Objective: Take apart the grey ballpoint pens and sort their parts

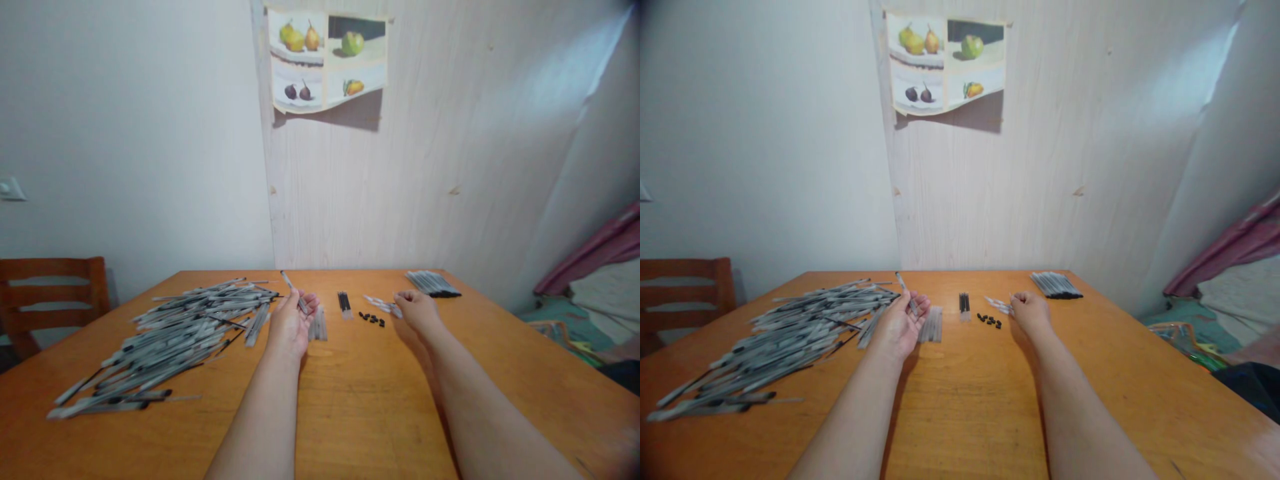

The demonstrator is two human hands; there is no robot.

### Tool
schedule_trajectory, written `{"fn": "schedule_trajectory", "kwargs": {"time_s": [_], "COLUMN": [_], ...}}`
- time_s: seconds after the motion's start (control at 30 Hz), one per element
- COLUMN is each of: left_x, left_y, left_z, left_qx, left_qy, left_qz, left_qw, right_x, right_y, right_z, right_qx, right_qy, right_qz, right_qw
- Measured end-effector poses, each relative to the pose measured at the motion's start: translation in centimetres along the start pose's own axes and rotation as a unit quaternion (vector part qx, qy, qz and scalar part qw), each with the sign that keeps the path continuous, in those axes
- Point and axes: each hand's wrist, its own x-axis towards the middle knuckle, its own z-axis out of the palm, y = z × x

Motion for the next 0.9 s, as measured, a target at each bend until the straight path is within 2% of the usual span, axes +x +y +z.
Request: {"fn": "schedule_trajectory", "kwargs": {"time_s": [0.17, 0.3, 0.9], "left_x": [0.1, 0.1, -0.1], "left_y": [-0.1, -0.1, -0.3], "left_z": [-0.1, -0.1, 0.0], "left_qx": [0.007, 0.014, 0.039], "left_qy": [0.006, 0.009, 0.008], "left_qz": [-0.004, -0.010, -0.007], "left_qw": [1.000, 1.000, 0.999], "right_x": [-0.6, -1.0, -1.8], "right_y": [0.9, 0.7, -0.6], "right_z": [0.8, 0.6, 0.4], "right_qx": [-0.071, -0.110, -0.167], "right_qy": [-0.048, -0.080, -0.101], "right_qz": [0.020, 0.027, 0.044], "right_qw": [0.996, 0.990, 0.980]}}
